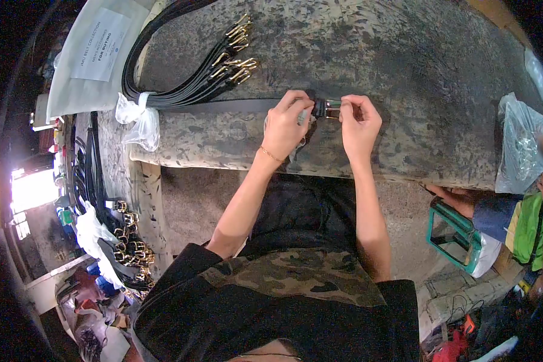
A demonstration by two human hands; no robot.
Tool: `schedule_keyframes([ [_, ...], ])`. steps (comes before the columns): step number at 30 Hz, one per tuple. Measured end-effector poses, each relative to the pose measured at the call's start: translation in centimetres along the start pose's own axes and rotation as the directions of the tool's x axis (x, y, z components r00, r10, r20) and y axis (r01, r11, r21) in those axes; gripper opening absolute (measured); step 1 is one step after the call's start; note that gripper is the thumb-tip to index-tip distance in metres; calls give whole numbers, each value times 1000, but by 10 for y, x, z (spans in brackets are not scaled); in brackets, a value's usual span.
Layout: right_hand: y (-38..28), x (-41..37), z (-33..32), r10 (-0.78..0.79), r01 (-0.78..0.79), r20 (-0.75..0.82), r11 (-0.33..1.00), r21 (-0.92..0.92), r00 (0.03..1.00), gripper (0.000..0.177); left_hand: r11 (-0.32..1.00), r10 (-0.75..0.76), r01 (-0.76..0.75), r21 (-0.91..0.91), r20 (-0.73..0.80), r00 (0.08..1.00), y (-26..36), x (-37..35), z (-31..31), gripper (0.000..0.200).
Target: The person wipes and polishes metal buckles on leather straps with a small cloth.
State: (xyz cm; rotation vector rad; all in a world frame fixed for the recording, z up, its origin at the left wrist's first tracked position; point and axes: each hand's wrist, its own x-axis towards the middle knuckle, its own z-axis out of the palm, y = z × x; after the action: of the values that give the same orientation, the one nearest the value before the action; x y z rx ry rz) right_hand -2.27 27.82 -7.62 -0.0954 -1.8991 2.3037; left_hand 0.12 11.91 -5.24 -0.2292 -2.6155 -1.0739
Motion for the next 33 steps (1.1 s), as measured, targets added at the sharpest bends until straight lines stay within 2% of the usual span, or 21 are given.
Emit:
schedule_keyframes([
  [4,-5,3,5,24,-24,-37,1000,-3,999,5,999,-45,45,9,-3,999,4,4,-1,13],
  [7,-9,4,13,27,-29,-78,999,-25,997,4,994,-88,83,-71,-65,994,4,5,-4,16],
  [10,-7,5,22,10,-10,-18,1000,2,1000,4,989,-110,102,-103,-74,991,1,5,-4,17],
  [12,-1,4,26,-43,44,15,994,-104,999,5,981,-146,131,-144,-96,985,-1,5,-5,16],
  [14,-1,3,27,-44,46,27,995,-84,999,4,982,-141,125,-139,-111,984,-3,7,-5,16],
  [17,-5,1,25,-45,60,82,979,-193,996,5,980,-149,131,-149,-120,982,-5,6,-4,15],
  [19,-6,1,27,-179,228,166,907,-354,970,7,978,-156,136,-158,-120,980,-6,7,-4,15],
  [33,-7,2,31,-258,323,201,834,-447,945,9,976,-160,140,-168,-111,981,-3,6,-5,13],
])
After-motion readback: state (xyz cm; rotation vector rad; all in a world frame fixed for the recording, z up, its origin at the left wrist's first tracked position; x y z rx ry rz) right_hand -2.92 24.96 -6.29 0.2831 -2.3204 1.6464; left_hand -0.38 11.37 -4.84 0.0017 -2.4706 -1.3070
